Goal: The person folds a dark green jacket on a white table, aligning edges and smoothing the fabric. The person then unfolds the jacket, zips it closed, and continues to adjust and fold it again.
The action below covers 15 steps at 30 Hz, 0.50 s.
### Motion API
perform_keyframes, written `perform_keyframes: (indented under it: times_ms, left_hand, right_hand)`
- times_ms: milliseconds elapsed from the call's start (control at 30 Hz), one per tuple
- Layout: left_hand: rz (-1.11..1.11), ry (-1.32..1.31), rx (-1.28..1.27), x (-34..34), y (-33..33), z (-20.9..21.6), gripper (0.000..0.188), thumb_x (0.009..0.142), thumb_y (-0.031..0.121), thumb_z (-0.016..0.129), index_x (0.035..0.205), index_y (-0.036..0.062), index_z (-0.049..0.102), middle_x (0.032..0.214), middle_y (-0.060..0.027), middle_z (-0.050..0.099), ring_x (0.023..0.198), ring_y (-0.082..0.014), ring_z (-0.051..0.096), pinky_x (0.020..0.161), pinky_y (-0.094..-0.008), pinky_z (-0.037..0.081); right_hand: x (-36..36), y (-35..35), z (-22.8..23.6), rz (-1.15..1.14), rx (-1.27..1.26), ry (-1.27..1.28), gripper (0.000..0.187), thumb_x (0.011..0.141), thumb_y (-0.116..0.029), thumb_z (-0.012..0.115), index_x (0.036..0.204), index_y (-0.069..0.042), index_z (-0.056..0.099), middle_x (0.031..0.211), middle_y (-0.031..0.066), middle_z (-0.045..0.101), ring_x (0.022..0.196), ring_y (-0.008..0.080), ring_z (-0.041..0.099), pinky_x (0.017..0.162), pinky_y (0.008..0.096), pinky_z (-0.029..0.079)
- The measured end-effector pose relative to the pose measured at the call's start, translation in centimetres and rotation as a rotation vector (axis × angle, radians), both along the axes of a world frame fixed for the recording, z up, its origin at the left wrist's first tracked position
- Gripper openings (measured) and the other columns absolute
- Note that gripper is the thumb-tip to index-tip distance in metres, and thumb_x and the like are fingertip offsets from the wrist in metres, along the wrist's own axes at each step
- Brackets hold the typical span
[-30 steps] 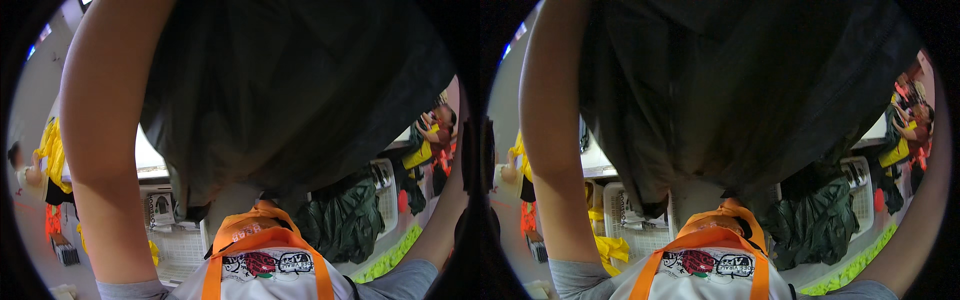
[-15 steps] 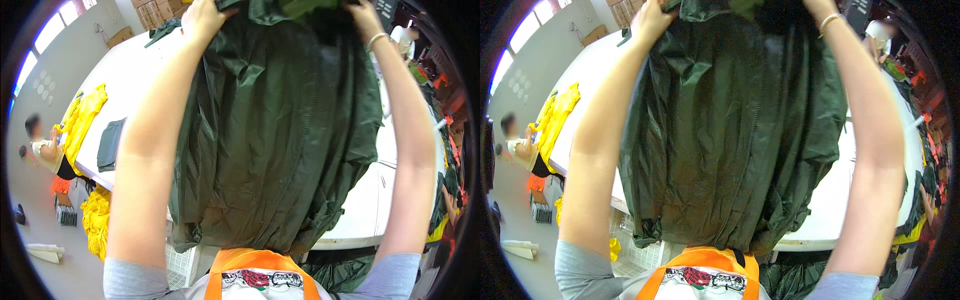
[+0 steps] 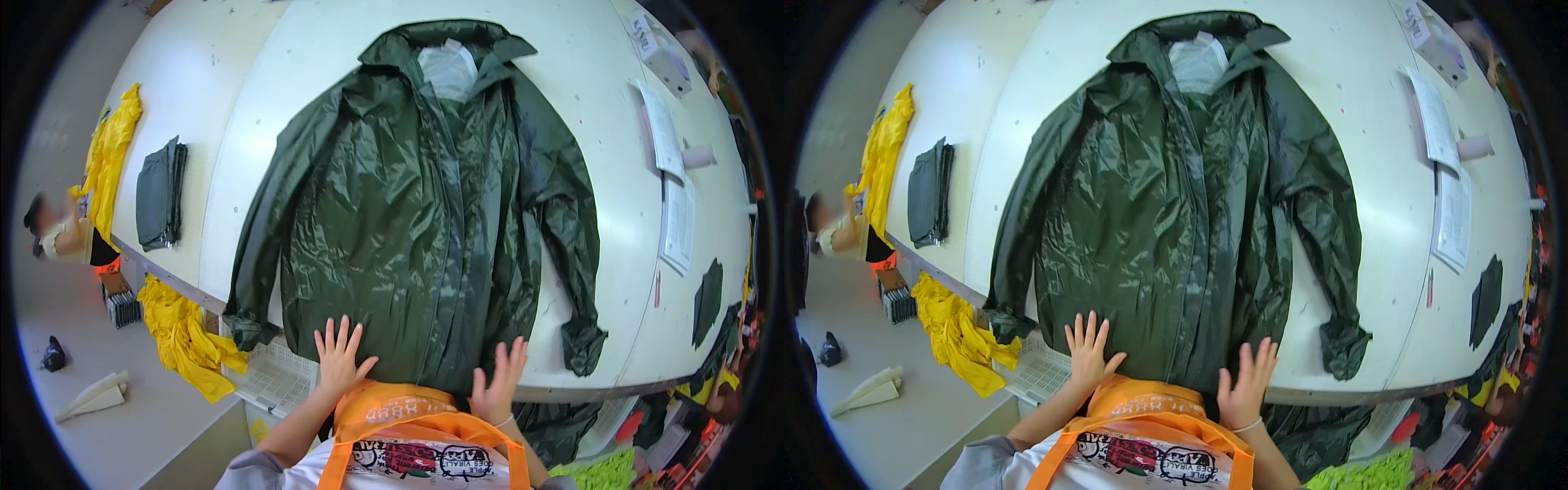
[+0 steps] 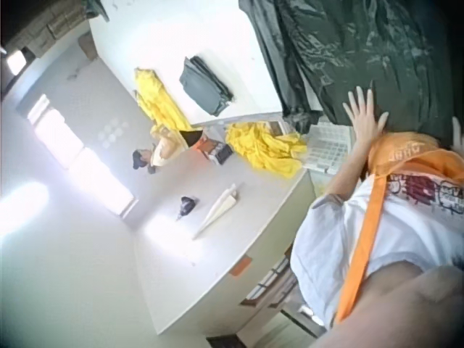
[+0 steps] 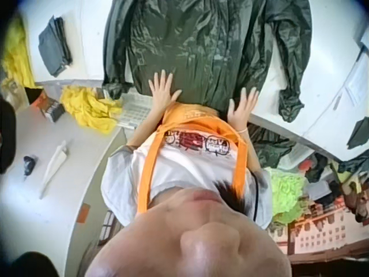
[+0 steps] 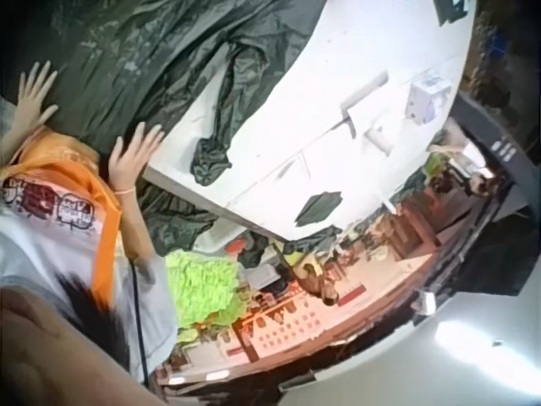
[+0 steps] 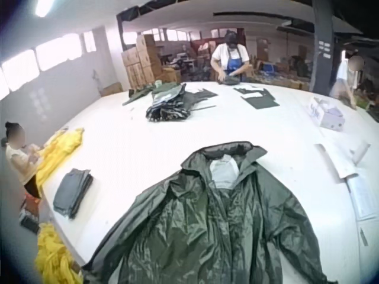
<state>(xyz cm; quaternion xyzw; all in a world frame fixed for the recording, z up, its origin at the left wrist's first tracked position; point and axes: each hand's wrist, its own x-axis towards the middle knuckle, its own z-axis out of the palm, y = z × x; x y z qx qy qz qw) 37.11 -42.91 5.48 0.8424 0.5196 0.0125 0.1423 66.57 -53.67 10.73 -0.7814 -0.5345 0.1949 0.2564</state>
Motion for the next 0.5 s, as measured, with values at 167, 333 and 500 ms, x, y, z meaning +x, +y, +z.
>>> perform_keyframes:
  times_ms: [167,333,500]
  left_hand:
    - [-0.090,-0.027,0.012,1.0,4.2,-2.3,0.078,0.078,0.053,0.062,0.141,0.0132,0.038,0.152,-0.0159,0.023,0.138,-0.0427,0.017,0.107,-0.0627,0.013]
    - [-0.072,-0.107,0.149,6.2,9.9,-2.7,0.079,0.079,0.054,0.061,0.143,0.0156,0.035,0.152,-0.0114,0.024,0.139,-0.0381,0.019,0.108,-0.0608,0.014]
    - [-0.062,-0.161,0.246,10.3,13.5,-4.2,0.076,0.081,0.056,0.058,0.143,0.0183,0.035,0.152,-0.0094,0.025,0.140,-0.0363,0.018,0.109,-0.0610,0.013]
  right_hand:
    - [-2.1,-0.4,-5.1,0.001,-0.302,-0.256,0.062,0.085,-0.035,0.059,0.140,-0.014,0.041,0.152,0.0221,0.018,0.139,0.0456,0.012,0.109,0.0612,0.010]
    - [4.2,5.3,-7.3,-0.040,-0.129,-0.455,0.063,0.086,-0.037,0.059,0.142,-0.018,0.039,0.151,0.0166,0.023,0.139,0.0398,0.018,0.110,0.0581,0.014]
    - [6.6,9.2,-6.8,-0.204,0.009,-0.621,0.057,0.085,-0.026,0.062,0.137,-0.013,0.043,0.146,0.0169,0.032,0.134,0.0400,0.027,0.107,0.0558,0.022]
